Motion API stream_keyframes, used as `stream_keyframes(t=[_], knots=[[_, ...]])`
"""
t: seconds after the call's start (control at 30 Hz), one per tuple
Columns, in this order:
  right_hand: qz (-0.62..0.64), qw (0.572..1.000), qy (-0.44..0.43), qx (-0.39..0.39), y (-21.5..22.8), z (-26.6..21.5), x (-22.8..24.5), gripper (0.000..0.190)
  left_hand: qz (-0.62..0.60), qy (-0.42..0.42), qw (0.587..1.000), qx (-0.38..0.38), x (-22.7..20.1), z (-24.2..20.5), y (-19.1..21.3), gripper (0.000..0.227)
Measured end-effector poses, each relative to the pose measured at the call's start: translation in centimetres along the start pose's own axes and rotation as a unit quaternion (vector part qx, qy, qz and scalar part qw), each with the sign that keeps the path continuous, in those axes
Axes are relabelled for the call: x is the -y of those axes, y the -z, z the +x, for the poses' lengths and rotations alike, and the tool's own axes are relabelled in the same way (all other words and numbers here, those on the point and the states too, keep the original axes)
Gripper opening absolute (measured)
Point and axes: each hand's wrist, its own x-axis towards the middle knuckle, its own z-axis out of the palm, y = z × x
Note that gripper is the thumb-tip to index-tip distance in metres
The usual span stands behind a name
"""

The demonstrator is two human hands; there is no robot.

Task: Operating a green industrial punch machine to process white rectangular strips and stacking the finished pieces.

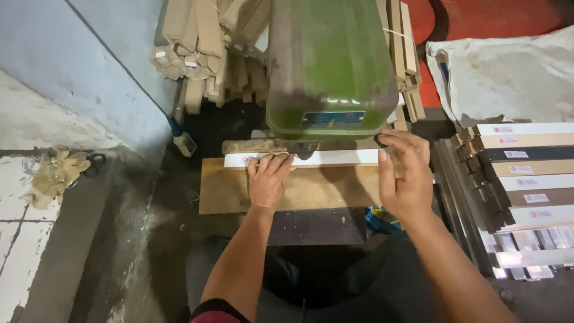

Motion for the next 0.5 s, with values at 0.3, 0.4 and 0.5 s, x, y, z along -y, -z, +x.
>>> stream_keyframes(t=[0.3, 0.4, 0.5], knots=[[-0.033, 0.997, 0.063, -0.01, 0.7, 3.1, -2.4, 0.009, -0.009, -0.005, 0.999, 0.039, 0.1, 0.3, 0.1, 0.028], [-0.022, 0.998, 0.054, -0.018, 0.5, 4.2, -4.4, 0.013, -0.009, -0.017, 0.998, 0.052, 0.3, 0.5, 0.3, 0.03], [-0.002, 0.999, 0.051, -0.006, 1.1, 7.2, -2.7, 0.013, 0.004, -0.02, 0.999, 0.048, 0.2, 0.7, 0.5, 0.028]])
